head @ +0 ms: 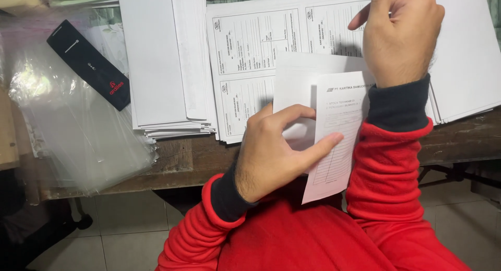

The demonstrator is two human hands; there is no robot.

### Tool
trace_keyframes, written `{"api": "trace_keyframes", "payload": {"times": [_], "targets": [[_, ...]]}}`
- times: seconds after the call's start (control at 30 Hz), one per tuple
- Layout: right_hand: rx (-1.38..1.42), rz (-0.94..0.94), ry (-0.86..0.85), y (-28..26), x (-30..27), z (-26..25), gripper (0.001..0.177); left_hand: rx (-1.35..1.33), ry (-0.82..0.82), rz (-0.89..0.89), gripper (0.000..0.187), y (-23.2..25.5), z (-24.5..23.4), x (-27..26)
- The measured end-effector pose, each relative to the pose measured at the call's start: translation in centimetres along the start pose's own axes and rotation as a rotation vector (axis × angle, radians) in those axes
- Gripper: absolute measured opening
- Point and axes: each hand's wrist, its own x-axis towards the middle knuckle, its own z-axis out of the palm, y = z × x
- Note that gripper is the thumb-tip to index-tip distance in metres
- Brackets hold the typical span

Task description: Folding printed documents and inserting them into self-adhesive envelopes for mailing.

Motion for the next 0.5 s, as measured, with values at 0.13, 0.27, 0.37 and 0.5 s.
{"api": "trace_keyframes", "payload": {"times": [0.13, 0.27, 0.37, 0.5], "targets": [[0.052, -0.044, 0.017, -0.2, 0.3, 0.5, 0.050, -0.004, 0.035, 0.053, 0.019, -1.1, 0.2, 0.9], [0.213, 0.046, -0.098, -1.6, 0.2, -0.3, 0.056, -0.066, 0.024, 0.050, 0.011, -1.7, -0.6, 1.8], [0.386, 0.025, -0.370, -1.9, 0.7, -2.3, 0.064, -0.104, -0.008, 0.015, 0.009, -1.7, -2.1, 2.4], [0.343, -0.244, -0.766, -1.2, 1.3, -4.7, 0.027, -0.141, -0.049, -0.087, 0.014, -2.2, -3.2, 2.9]]}}
